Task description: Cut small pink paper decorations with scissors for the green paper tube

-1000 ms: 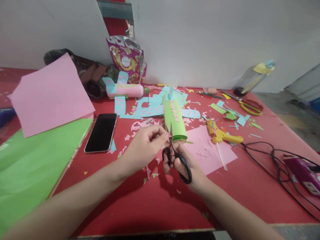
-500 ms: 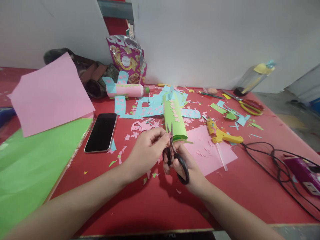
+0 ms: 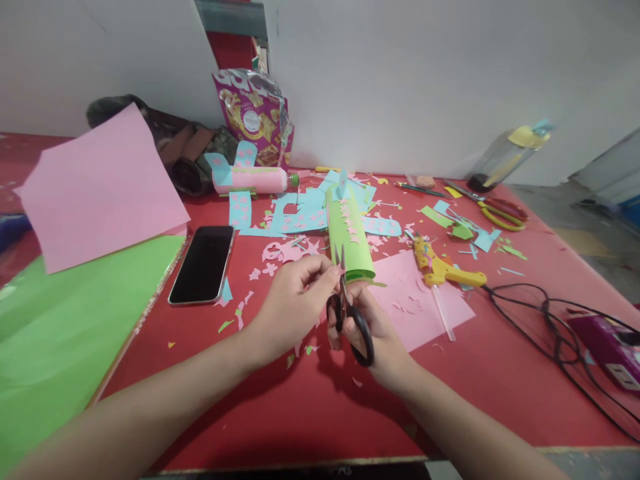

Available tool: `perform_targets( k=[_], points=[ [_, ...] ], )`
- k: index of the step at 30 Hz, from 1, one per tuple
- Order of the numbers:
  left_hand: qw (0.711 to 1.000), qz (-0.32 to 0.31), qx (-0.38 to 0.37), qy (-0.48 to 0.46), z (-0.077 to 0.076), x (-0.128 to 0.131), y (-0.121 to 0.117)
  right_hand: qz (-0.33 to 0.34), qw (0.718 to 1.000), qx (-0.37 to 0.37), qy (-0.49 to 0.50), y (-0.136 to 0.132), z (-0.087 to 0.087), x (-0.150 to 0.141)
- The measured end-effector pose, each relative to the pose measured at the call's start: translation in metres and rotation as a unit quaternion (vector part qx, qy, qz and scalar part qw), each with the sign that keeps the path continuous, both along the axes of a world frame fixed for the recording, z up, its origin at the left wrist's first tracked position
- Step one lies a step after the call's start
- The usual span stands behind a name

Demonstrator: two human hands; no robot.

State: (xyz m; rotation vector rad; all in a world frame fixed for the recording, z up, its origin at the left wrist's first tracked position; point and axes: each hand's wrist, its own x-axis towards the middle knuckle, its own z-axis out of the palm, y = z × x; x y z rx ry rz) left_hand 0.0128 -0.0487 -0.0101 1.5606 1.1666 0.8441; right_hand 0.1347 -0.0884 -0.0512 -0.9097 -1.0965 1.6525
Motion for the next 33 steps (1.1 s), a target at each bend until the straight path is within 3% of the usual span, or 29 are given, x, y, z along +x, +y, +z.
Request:
perform_targets(
  k=[10, 15, 18, 21, 26, 29, 33],
  points=[
    [1.000, 0.012, 0.007, -0.007, 0.001, -0.002, 0.002, -0.025, 0.999, -0.034, -0.006, 0.002, -0.002, 0.000],
    [0.999, 0.031, 0.042, -0.001, 0.001, -0.006, 0.004, -0.012, 0.988, -0.052, -0.143, 0.002, -0.005, -0.001],
    [0.997, 0.038, 0.060, 0.011, 0.003, -0.007, 0.004, -0.023, 0.948, 0.033, -0.315, -0.001, -0.008, 0.000],
    [0.996, 0.046, 0.072, 0.037, 0.004, -0.007, 0.005, -0.022, 0.874, 0.120, -0.470, -0.001, -0.010, 0.000],
    [0.992, 0.058, 0.088, 0.074, 0.003, -0.010, 0.009, 0.023, 0.779, 0.173, -0.602, 0.001, -0.011, 0.001],
    [0.988, 0.073, 0.100, 0.092, 0.002, -0.014, 0.015, 0.031, 0.751, 0.195, -0.630, 0.003, -0.012, 0.003],
    [0.979, 0.098, 0.118, 0.131, 0.004, -0.022, 0.024, 0.036, 0.737, 0.244, -0.629, 0.004, -0.013, 0.006]
  ],
)
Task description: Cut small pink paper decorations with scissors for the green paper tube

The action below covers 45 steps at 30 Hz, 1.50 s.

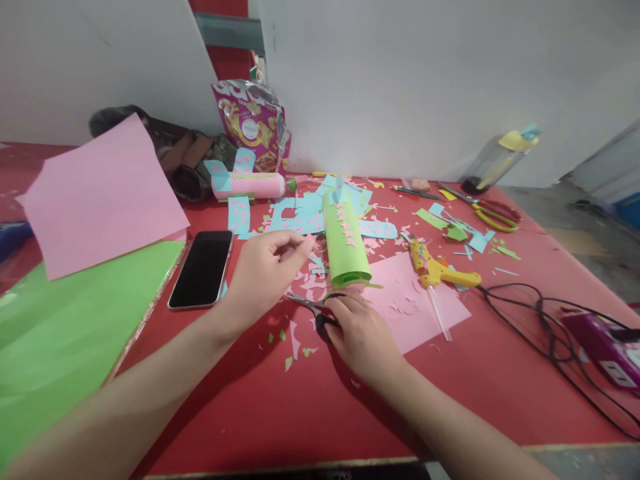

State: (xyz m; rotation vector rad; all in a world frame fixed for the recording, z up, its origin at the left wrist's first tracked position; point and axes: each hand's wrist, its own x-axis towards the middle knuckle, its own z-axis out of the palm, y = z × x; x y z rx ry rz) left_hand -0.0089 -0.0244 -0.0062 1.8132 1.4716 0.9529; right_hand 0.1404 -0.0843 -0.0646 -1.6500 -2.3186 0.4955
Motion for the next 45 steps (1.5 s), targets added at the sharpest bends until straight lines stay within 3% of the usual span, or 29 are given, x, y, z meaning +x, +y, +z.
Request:
perform_targets(
  k=[3, 8, 12, 16, 23, 31, 42, 45],
  points=[
    [0.999, -0.024, -0.022, 0.024, 0.000, -0.002, 0.005, 0.005, 1.000, 0.022, 0.014, 0.000, 0.002, 0.001],
    [0.972, -0.184, -0.099, 0.103, -0.009, 0.003, 0.005, -0.069, 0.988, 0.053, 0.131, -0.002, 0.006, 0.001],
    [0.956, -0.237, -0.121, 0.123, -0.016, 0.007, 0.001, -0.129, 0.966, -0.005, 0.224, 0.000, 0.009, 0.002],
    [0.953, -0.242, -0.126, 0.129, -0.017, 0.008, -0.001, -0.147, 0.947, -0.062, 0.279, 0.003, 0.012, 0.002],
    [0.953, -0.238, -0.110, 0.151, -0.018, 0.008, -0.002, -0.167, 0.932, -0.051, 0.319, 0.003, 0.016, 0.003],
    [0.949, -0.254, -0.145, 0.121, -0.016, 0.008, -0.001, -0.168, 0.895, -0.097, 0.403, 0.005, 0.016, 0.003],
    [0.958, -0.219, -0.112, 0.145, -0.013, 0.003, 0.008, -0.171, 0.894, -0.111, 0.399, 0.007, 0.015, 0.007],
    [0.943, -0.245, -0.121, 0.188, -0.016, -0.002, 0.016, -0.169, 0.893, -0.124, 0.399, 0.006, 0.015, 0.006]
  ],
)
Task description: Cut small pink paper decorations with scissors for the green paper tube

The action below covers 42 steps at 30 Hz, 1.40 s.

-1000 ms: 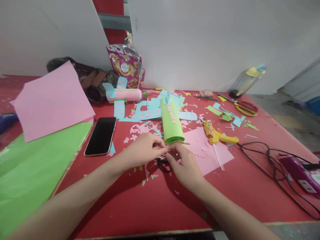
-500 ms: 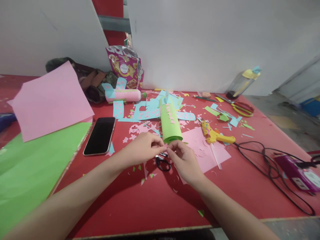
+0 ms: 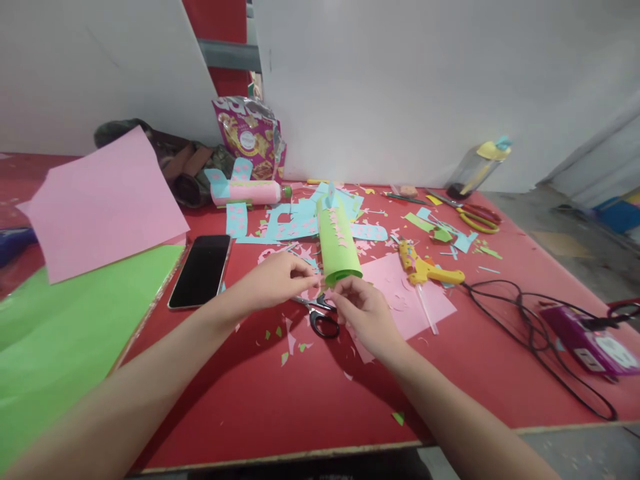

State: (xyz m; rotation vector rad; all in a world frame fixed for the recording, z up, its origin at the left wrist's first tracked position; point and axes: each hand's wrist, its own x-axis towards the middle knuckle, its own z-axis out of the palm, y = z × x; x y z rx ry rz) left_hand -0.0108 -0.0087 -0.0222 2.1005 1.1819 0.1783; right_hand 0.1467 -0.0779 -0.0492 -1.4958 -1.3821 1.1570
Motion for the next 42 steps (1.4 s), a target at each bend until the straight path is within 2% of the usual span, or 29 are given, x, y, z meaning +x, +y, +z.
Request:
perform_targets(
  k=[2, 5, 8, 14, 18, 22, 25, 27, 28, 31, 35, 38, 42],
  points=[
    [0.998, -0.046, -0.016, 0.044, -0.002, -0.003, 0.003, 0.004, 1.000, 0.003, 0.004, 0.000, -0.001, 0.000],
    [0.983, -0.136, -0.080, 0.095, -0.005, -0.006, 0.003, 0.013, 1.000, 0.016, -0.001, 0.001, -0.003, -0.001],
    [0.969, -0.178, -0.129, 0.110, -0.008, -0.006, 0.000, 0.024, 0.999, 0.029, -0.031, 0.002, -0.005, -0.001],
    [0.990, -0.126, -0.046, 0.050, -0.004, -0.002, 0.001, 0.045, 0.992, 0.051, -0.102, 0.001, -0.006, -0.004],
    [0.992, -0.118, -0.025, 0.022, -0.002, 0.002, -0.001, 0.051, 0.990, 0.054, -0.118, 0.000, -0.007, -0.005],
    [0.990, -0.132, 0.001, 0.041, 0.000, -0.002, 0.000, 0.053, 0.991, 0.043, -0.116, 0.001, -0.010, -0.006],
    [0.987, -0.103, 0.043, 0.112, 0.001, -0.011, 0.009, 0.071, 0.989, 0.043, -0.123, 0.001, -0.013, -0.007],
    [0.970, -0.060, 0.069, 0.226, 0.000, -0.019, 0.016, 0.097, 0.978, 0.073, -0.169, 0.000, -0.015, -0.007],
    [0.952, -0.031, 0.066, 0.297, -0.002, -0.022, 0.019, 0.114, 0.967, 0.099, -0.204, 0.000, -0.016, -0.008],
    [0.938, -0.011, 0.050, 0.342, -0.008, -0.029, 0.025, 0.165, 0.921, 0.171, -0.309, -0.003, -0.018, -0.009],
    [0.938, -0.008, 0.062, 0.341, -0.012, -0.031, 0.025, 0.210, 0.888, 0.196, -0.358, -0.006, -0.020, -0.011],
    [0.943, -0.016, 0.083, 0.322, -0.012, -0.029, 0.024, 0.227, 0.883, 0.201, -0.359, -0.006, -0.021, -0.012],
    [0.959, -0.055, 0.085, 0.266, -0.012, -0.023, 0.021, 0.238, 0.880, 0.200, -0.358, -0.006, -0.025, -0.012]
  ],
)
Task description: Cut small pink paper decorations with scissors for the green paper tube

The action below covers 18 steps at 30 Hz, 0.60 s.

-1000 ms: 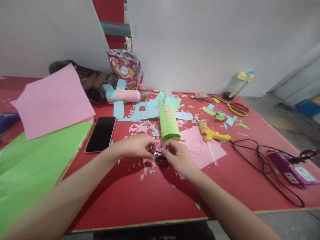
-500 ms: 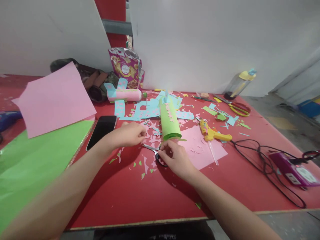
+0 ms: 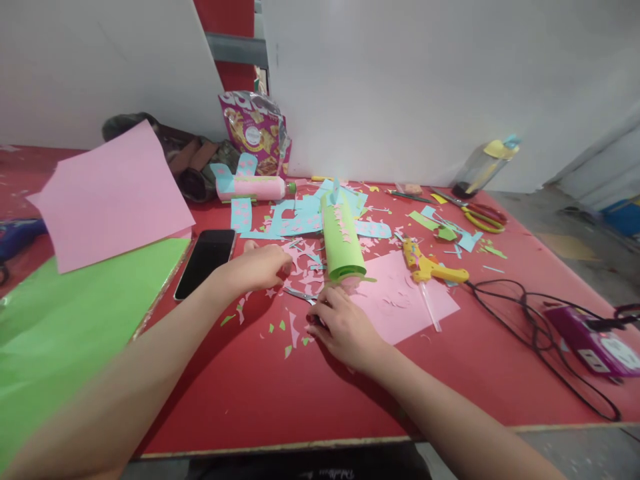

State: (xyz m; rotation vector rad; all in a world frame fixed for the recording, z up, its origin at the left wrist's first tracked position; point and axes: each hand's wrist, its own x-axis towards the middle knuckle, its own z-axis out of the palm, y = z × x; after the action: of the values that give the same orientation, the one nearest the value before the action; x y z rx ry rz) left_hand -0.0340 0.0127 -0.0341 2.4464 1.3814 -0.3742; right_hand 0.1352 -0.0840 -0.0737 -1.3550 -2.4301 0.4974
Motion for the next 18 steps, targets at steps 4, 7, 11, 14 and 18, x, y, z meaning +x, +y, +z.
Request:
perform_targets(
  k=[4, 7, 11, 14, 18],
  points=[
    [0.999, -0.019, -0.016, -0.046, -0.0018, 0.0055, -0.0017, 0.007, 0.999, 0.016, -0.031, -0.0008, -0.0038, -0.0001],
    [0.999, -0.013, -0.025, -0.042, -0.0021, 0.0067, -0.0021, 0.015, 0.998, 0.022, -0.052, -0.0019, -0.0043, -0.0011],
    [0.999, -0.006, -0.031, -0.040, -0.0010, 0.0071, -0.0025, 0.028, 0.998, 0.018, -0.061, -0.0026, -0.0032, -0.0019],
    [0.999, -0.004, -0.031, -0.044, -0.0019, 0.0069, -0.0022, 0.034, 0.997, 0.021, -0.070, -0.0026, -0.0030, -0.0018],
    [0.998, -0.006, -0.032, -0.048, -0.0051, 0.0067, -0.0016, 0.046, 0.997, 0.035, -0.053, -0.0027, -0.0046, -0.0016]
  ],
)
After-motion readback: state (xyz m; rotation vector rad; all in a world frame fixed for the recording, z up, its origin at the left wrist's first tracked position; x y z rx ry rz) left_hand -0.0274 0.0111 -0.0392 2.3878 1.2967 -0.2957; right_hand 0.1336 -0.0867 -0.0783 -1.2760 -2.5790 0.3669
